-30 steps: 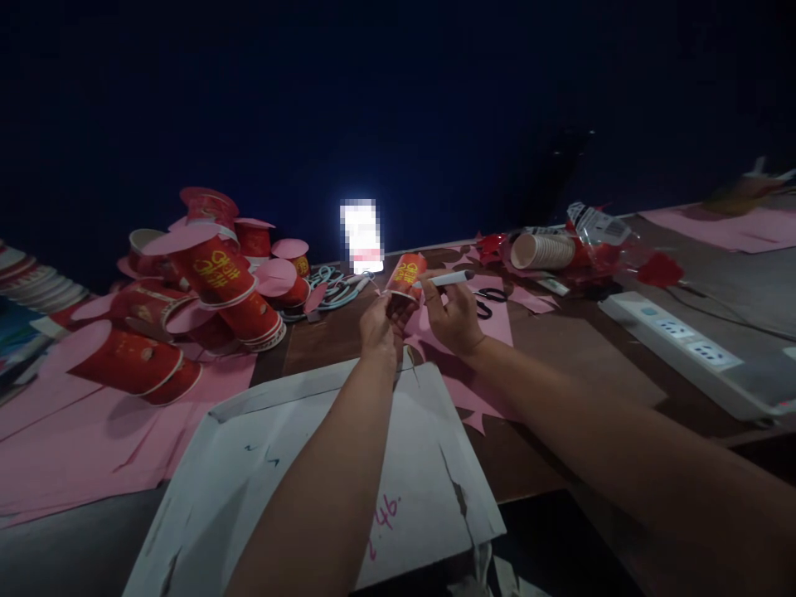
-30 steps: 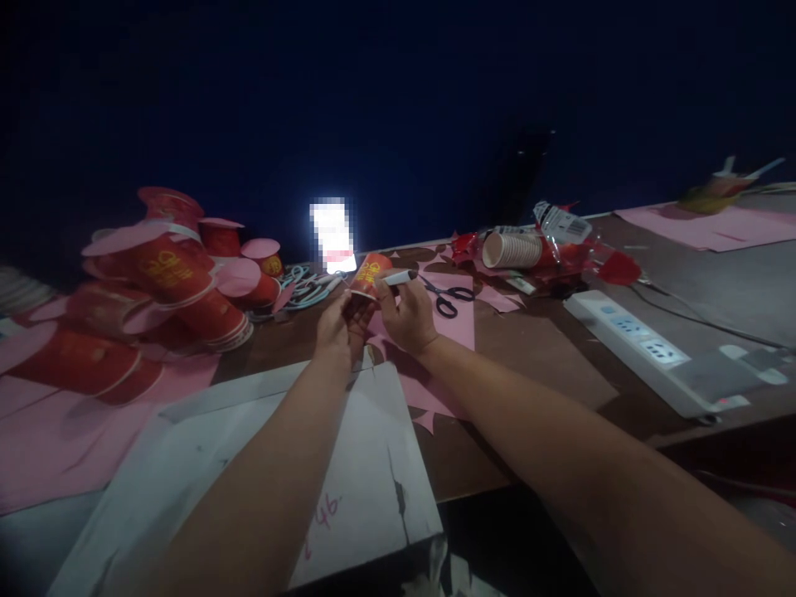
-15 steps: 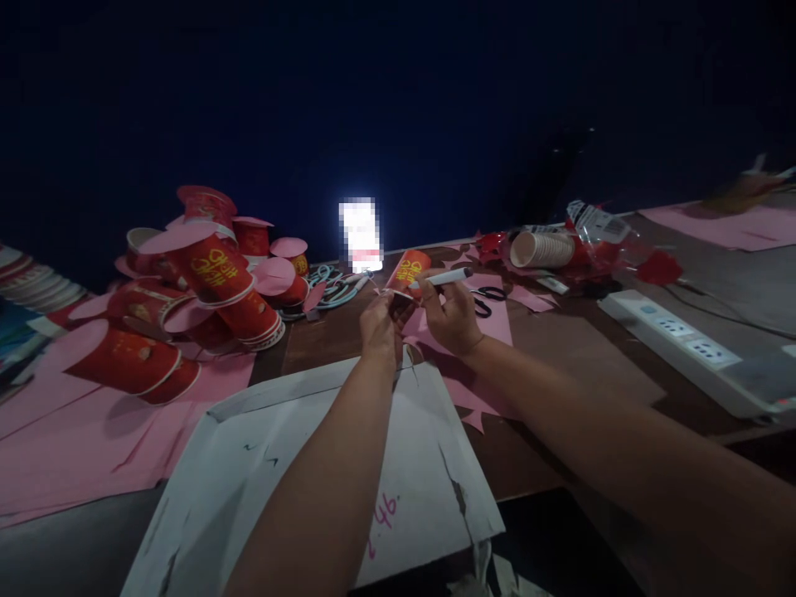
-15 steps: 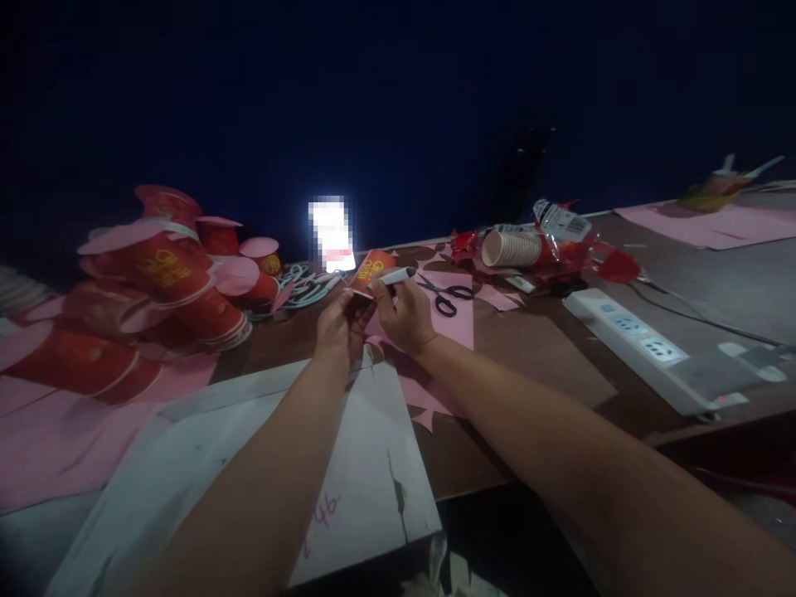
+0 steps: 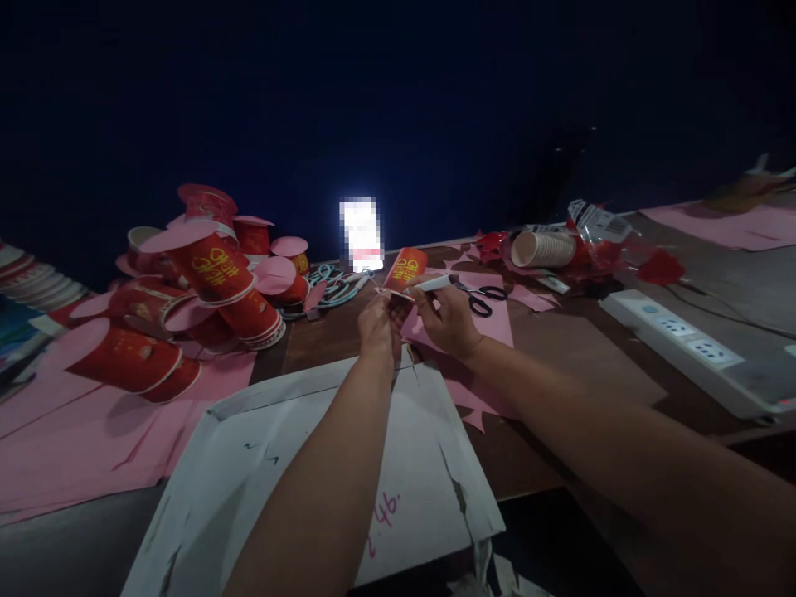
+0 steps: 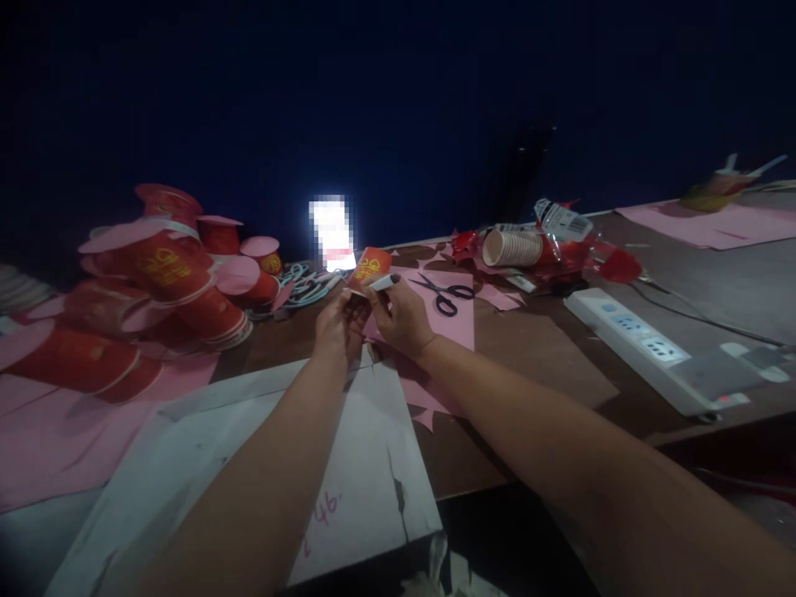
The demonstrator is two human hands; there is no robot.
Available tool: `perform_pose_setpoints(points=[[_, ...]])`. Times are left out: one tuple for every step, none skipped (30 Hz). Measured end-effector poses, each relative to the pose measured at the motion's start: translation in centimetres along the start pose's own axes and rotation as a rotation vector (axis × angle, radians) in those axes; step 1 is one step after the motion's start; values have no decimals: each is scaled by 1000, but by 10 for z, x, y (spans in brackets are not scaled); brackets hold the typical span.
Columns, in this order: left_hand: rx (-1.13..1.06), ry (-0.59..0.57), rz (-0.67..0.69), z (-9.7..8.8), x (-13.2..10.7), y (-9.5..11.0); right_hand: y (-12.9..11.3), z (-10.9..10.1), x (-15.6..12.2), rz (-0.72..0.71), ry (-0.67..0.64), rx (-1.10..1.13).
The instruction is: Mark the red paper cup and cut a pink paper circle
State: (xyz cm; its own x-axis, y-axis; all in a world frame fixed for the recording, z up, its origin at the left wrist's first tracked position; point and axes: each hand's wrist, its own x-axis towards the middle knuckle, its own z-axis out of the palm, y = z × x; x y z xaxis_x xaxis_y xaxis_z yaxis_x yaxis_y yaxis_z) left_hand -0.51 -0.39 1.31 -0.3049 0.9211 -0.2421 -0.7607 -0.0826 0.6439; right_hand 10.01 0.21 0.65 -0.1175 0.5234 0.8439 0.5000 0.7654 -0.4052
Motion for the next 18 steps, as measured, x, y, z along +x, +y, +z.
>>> perform_pose_setpoints(points=[[-3,0,0,0,0,0,0,0,0,-1,-3,-2],[-2,7,-12,0,0,1,0,0,0,3,1,-3],[1,15,-26,1,-1,1,0,0,0,11,10,-3],[4,20,-41,2,-2,2,-1,-1,0,21,20,-2],[6,18,-52,3,-4,3,-1,-1,1,33,31,2],[4,10,-58,3,-5,4,-2,-2,1,44,36,7],[-2,1,-61,4,-6,5,-2,-2,2,56,39,10],[-9,-6,-62,5,-7,6,-2,-3,2,69,39,8],[-17,-8,-63,5,-8,7,-2,-3,2,82,37,0],[-23,-7,-67,5,-8,7,-2,-3,3,93,35,-9],[-26,-3,-71,5,-8,8,-2,-4,3,103,33,-17],[-25,3,-76,5,-9,8,-1,-4,3,109,32,-25],[-23,5,-79,5,-9,9,-1,-4,3,113,34,-34],[-23,4,-79,5,-9,9,0,-4,4,116,37,-43],[-24,-1,-80,4,-9,9,1,-4,4,118,43,-55],[-27,-4,-80,4,-9,9,2,-4,4,116,52,-65],[-31,-8,-79,4,-9,9,2,-4,4,114,61,-71],[-35,-13,-79,3,-9,9,2,-4,4,114,67,-72]])
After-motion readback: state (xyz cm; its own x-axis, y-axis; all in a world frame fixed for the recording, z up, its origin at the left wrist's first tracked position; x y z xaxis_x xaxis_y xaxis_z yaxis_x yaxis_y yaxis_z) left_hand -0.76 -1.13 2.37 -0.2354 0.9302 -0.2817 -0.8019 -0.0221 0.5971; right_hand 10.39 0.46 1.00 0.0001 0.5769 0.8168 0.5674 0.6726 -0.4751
